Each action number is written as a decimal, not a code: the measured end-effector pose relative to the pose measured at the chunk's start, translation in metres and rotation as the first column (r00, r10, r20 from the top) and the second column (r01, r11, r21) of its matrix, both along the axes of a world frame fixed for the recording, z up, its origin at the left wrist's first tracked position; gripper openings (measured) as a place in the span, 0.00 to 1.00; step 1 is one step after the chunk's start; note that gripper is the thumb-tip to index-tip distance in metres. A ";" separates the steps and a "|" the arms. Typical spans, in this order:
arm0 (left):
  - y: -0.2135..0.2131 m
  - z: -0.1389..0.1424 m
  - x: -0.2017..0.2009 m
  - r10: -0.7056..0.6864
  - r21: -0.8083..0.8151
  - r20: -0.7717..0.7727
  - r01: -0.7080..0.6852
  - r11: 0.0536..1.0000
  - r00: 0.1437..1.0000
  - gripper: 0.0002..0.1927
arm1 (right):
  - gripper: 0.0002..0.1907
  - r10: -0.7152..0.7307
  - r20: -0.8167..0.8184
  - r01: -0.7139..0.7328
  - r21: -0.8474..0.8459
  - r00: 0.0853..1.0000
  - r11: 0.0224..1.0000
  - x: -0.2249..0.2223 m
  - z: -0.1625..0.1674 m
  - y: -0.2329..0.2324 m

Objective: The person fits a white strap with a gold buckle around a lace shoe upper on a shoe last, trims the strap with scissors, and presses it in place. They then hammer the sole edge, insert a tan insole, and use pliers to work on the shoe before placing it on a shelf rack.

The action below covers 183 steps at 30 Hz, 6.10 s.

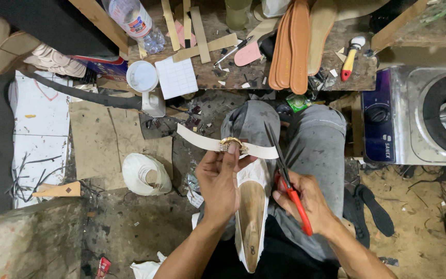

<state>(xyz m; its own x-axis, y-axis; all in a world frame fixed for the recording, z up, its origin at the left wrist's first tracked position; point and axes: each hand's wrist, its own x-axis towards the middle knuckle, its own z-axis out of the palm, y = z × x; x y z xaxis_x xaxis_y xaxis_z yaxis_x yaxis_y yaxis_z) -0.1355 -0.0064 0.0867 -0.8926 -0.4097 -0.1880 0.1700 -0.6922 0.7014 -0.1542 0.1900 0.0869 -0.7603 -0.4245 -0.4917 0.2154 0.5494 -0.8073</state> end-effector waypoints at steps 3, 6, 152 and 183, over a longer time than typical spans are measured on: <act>0.000 0.002 -0.002 -0.011 -0.029 0.028 0.012 1.000 1.000 0.09 | 0.14 0.034 -0.097 -0.055 -0.221 0.995 0.974 -0.002 -0.002 0.001; 0.001 0.002 -0.003 -0.024 -0.065 0.055 0.027 0.997 0.998 0.10 | 0.25 0.063 -0.111 -0.102 -0.401 0.992 0.910 -0.007 0.000 0.003; -0.011 -0.056 0.186 -0.562 0.011 0.275 0.582 0.813 0.780 0.03 | 0.13 -0.211 0.612 0.626 -0.614 0.762 0.480 0.167 -0.092 0.066; 0.003 -0.142 0.222 -0.637 0.457 0.464 0.450 0.767 0.616 0.22 | 0.04 -0.181 0.420 0.428 -0.628 0.890 0.650 0.155 -0.062 0.074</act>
<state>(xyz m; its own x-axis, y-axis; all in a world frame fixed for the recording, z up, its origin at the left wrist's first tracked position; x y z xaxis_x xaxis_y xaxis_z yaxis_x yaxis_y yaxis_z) 0.0863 -0.0032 -0.0557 -0.6122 0.2678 -0.7440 -0.6606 -0.6904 0.2950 0.0011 0.2637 0.0252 -0.7799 -0.5011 -0.3750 0.5553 -0.2777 -0.7839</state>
